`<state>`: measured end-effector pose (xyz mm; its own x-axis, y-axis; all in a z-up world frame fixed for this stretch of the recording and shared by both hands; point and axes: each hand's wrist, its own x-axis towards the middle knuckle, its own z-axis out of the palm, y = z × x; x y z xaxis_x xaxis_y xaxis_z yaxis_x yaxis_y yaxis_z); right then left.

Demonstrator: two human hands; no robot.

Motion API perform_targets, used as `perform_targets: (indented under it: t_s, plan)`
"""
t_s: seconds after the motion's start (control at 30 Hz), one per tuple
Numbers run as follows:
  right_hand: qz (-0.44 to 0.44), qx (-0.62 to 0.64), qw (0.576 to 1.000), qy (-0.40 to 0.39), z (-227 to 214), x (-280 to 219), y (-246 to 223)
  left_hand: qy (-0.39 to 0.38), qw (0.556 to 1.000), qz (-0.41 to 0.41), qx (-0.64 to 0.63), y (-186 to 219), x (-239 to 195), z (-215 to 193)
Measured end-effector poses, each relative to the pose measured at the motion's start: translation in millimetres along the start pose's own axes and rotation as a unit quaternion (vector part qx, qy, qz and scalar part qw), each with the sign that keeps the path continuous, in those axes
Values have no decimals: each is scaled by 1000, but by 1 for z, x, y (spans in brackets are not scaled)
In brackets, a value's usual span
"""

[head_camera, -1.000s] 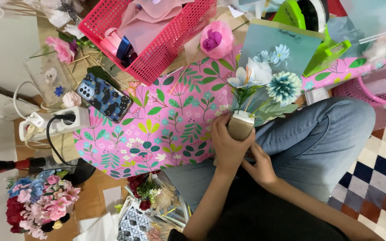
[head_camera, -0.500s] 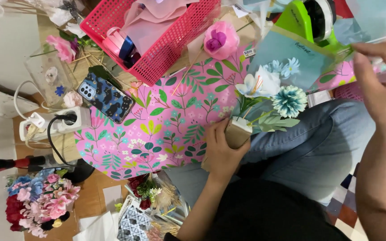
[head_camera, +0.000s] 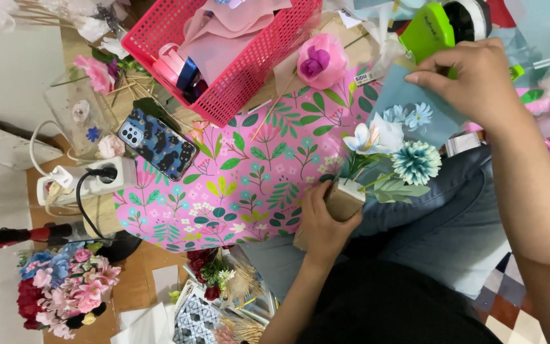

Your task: Assembling and wrapping a small artificial flower bouquet using a cardboard base, decorative paper, and tape.

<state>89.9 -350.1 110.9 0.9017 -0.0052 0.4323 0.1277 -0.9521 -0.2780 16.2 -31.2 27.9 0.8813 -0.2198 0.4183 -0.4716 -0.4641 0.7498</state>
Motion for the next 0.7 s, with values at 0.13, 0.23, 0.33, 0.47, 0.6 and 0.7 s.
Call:
perform_targets:
  t_s: [0.13,0.23,0.33,0.47,0.6,0.7]
  plan:
    - [-6,78,996,43,-20,5,-8,2,1000,-7,-3,5,3,-4]
    - [45,88,988,115,-44,-14,0,4,999,-19,27,20,15,-19]
    - [98,253,952,142,-24,-52,92,12,999,-19,31,27,30,-29]
    - [122,198,962,145,-31,-87,83,14,999,-6,38,35,52,-38]
    - [206,259,927,178,-19,-109,70,-5,999,-22,28,37,76,-37]
    - [252,272,904,213,-15,-108,19,-2,999,-23,48,35,92,-34]
